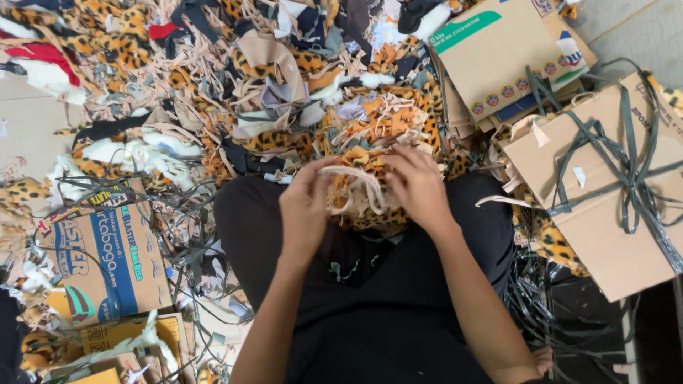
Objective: The person sorts through fabric scraps and packs them into a small cardboard box, then secures the box using cord.
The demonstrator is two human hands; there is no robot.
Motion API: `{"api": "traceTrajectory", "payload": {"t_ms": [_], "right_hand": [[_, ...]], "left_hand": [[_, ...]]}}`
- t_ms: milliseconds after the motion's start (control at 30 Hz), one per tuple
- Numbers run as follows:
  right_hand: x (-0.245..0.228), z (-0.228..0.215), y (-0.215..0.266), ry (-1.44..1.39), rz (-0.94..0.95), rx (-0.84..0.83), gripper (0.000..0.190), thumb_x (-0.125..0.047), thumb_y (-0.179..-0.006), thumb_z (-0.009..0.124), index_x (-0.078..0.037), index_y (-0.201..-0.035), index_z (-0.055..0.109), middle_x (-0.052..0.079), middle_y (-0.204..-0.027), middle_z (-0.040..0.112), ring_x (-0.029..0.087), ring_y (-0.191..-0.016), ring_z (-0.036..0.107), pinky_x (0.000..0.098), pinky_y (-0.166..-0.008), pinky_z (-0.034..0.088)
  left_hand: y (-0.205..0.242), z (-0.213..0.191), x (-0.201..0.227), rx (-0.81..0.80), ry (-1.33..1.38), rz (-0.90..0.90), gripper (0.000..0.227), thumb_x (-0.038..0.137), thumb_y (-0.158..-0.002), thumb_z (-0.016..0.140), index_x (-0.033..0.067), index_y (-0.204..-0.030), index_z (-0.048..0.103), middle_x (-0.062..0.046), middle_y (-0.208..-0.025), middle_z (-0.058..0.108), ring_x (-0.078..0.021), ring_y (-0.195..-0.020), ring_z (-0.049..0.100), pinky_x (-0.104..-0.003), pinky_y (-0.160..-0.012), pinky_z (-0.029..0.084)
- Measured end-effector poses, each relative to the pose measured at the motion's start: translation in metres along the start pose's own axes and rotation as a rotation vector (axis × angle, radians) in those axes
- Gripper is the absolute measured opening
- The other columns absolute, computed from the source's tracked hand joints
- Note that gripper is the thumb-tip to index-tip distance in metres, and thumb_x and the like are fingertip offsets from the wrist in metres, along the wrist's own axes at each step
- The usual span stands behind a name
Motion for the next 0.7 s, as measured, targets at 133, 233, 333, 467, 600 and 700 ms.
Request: {"api": "traceTrajectory", "payload": {"t_ms": [133, 233, 333, 467, 600, 700], "right_hand": [[0.026, 0.038, 0.007, 0.089, 0.07, -0.048, 0.017, -0.019, -0.089, 0.073, -0.026, -0.104, 0.076, -0.004, -0.126, 0.069, 0.023, -0.126, 0.055, 0.043, -0.096, 0.049], [0.026, 0.036, 0.009, 0.064, 0.106, -0.004, 0.012, -0.018, -0.09, 0.074, -0.026, -0.099, 0.075, -0.006, -0.121, 0.07, 0.021, -0.125, 0.055, 0.0398, -0.096, 0.048], [0.021, 0.026, 0.01, 0.005, 0.11, 0.03, 0.01, -0.012, -0.092, 0.074, -0.02, -0.096, 0.077, -0.002, -0.117, 0.071, 0.022, -0.121, 0.057, 0.0395, -0.093, 0.048], [0.017, 0.026, 0.007, -0.005, -0.057, 0.028, 0.01, -0.011, -0.096, 0.07, -0.012, -0.103, 0.076, 0.009, -0.123, 0.069, 0.033, -0.119, 0.054, 0.0482, -0.095, 0.046], [0.02, 0.03, 0.008, 0.067, 0.066, 0.045, 0.016, -0.019, -0.085, 0.077, -0.025, -0.1, 0.074, -0.005, -0.124, 0.069, 0.022, -0.123, 0.056, 0.0387, -0.094, 0.047], [0.005, 0.013, 0.005, -0.001, 0.109, 0.17, 0.025, -0.023, -0.088, 0.078, -0.02, -0.111, 0.072, 0.003, -0.132, 0.063, 0.029, -0.124, 0.054, 0.0458, -0.097, 0.047]], "left_hand": [[-0.014, -0.038, -0.006, -0.019, 0.3, -0.173, 0.029, 0.011, -0.103, 0.051, 0.0124, -0.122, 0.072, -0.008, -0.076, 0.072, -0.0072, -0.055, 0.056, -0.02, -0.046, 0.054], [-0.031, -0.095, 0.001, 0.124, 0.441, -0.15, 0.024, 0.015, -0.107, 0.049, 0.0109, -0.122, 0.068, -0.001, -0.068, 0.061, -0.0033, -0.048, 0.044, -0.015, -0.044, 0.04], [-0.05, -0.159, -0.006, 0.359, 0.304, -0.098, 0.027, 0.016, -0.112, 0.053, 0.0134, -0.088, 0.066, 0.0, -0.055, 0.047, -0.0081, -0.04, 0.036, -0.019, -0.045, 0.029], [-0.072, -0.212, -0.033, 0.669, 0.136, 0.157, 0.016, 0.016, -0.111, 0.054, 0.0165, -0.123, 0.064, -0.002, -0.096, 0.064, -0.0116, -0.075, 0.055, -0.024, -0.06, 0.042], [-0.074, -0.148, -0.075, 0.658, -0.813, 0.021, 0.086, 0.009, -0.09, 0.095, 0.0014, -0.155, 0.039, -0.043, -0.149, 0.034, -0.0643, -0.132, 0.043, -0.073, -0.109, 0.033], [-0.044, -0.048, -0.025, 0.277, -0.529, 0.462, 0.045, 0.025, -0.089, 0.078, -0.0051, -0.12, 0.064, -0.032, -0.102, 0.06, -0.0553, -0.095, 0.058, -0.06, -0.091, 0.042]]}}
Point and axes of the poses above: each hand's wrist, its own y-axis away from the middle knuckle, its own z-axis out of the palm, x = y × z, the point moved 6 cm from there along -y, towards the middle knuckle
